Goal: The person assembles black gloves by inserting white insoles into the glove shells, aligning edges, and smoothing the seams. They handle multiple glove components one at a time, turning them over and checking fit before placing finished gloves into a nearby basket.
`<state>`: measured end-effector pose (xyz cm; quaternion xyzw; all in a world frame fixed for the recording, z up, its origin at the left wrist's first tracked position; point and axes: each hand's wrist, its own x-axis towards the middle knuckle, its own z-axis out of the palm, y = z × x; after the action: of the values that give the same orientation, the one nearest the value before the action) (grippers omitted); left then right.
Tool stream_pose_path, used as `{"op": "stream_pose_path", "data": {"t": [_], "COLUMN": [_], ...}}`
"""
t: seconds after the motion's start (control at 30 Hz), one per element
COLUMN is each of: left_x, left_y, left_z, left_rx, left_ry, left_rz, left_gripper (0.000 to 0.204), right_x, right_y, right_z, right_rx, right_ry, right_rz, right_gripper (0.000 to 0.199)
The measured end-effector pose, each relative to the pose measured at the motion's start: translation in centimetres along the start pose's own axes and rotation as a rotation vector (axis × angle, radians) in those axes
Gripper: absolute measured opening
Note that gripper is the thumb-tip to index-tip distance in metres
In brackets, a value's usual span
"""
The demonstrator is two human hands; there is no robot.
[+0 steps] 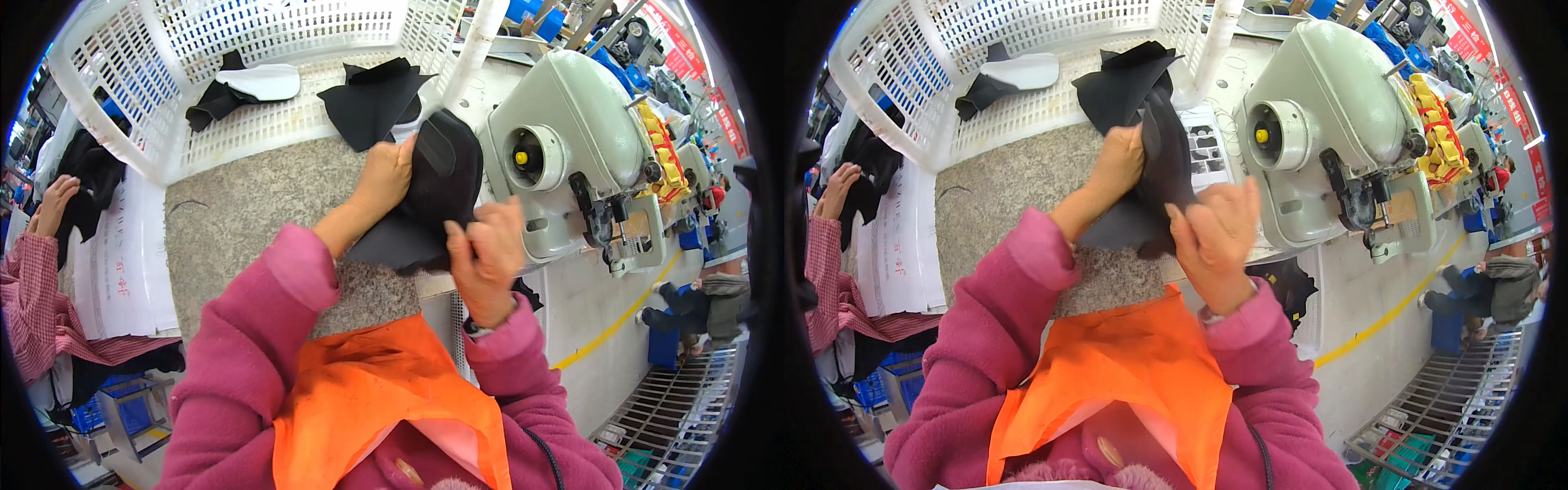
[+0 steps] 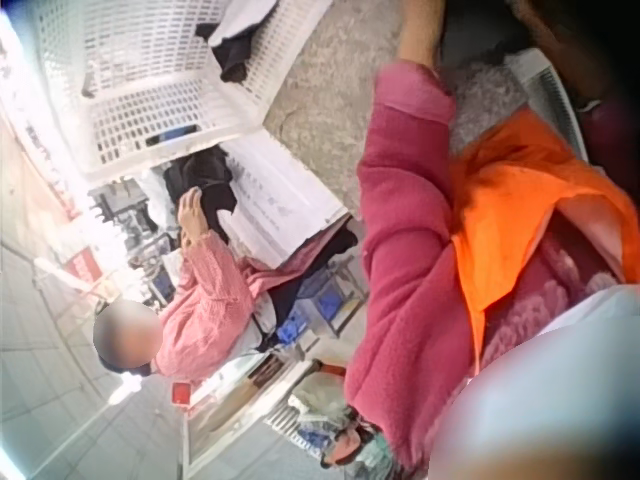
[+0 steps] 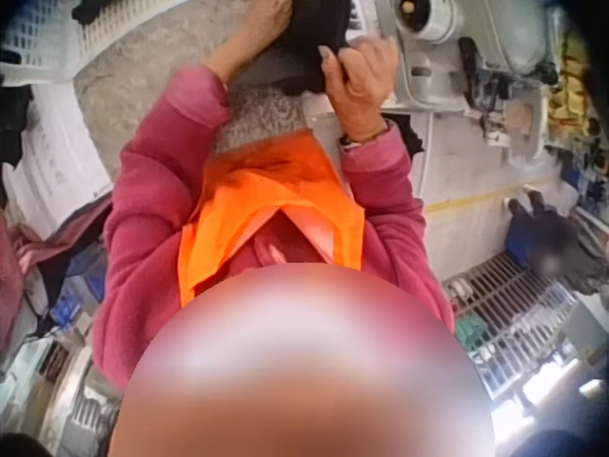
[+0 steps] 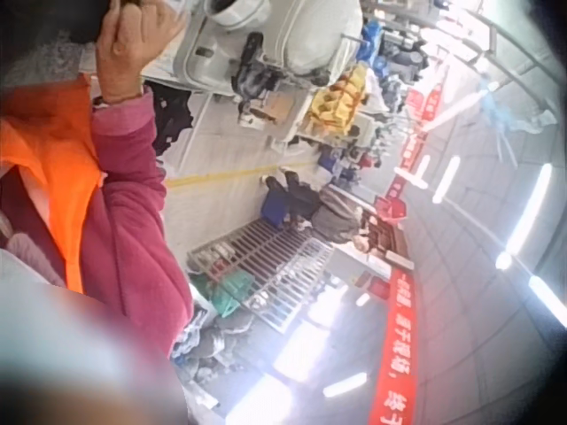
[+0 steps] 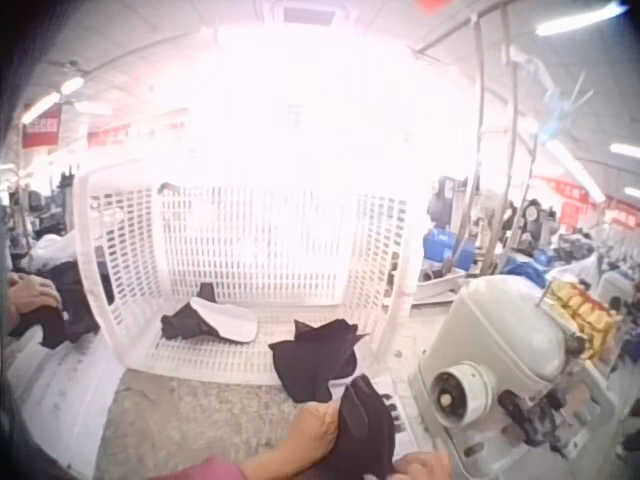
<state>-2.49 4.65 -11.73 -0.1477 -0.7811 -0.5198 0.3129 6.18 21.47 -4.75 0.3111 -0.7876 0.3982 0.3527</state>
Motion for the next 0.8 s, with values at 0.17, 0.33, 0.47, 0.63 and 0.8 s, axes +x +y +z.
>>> {"op": "stream_pose_path", "data": {"t": [0.17,0.33,0.47,0.63,0.8], "left_x": [0.1,0.7,1.2,2.0,2.0], "left_y": [2.0,4.3,4.9,4.7,5.0], "left_z": [-0.9,-1.7,-1.9,-2.5,-2.6], "left_rx": [-0.3,-0.114,-0.237,-0.043,-0.058], "left_ry": [0.089,0.067,0.108,0.081,0.083], "left_rz": [-0.233,-0.299,-0.109,0.045,-0.002], "left_gripper": [0.052,0.053,0.051,0.048,0.048], "right_x": [-0.6,-0.8,-1.5,-3.6,-4.5], "right_y": [0.4,1.1,1.8,3.7,4.0], "right_z": [0.0,-0.6,-1.5,0.0,0.9], "right_rx": [-0.001,0.054,0.006,0.075,0.13], "right_ry": [0.056,-0.09,0.023,-0.024,-0.019], "right_rz": [-0.104,0.06,-0.201,0.043,0.08], "right_gripper": [0.023,0.029,0.021,0.011,0.005]}}
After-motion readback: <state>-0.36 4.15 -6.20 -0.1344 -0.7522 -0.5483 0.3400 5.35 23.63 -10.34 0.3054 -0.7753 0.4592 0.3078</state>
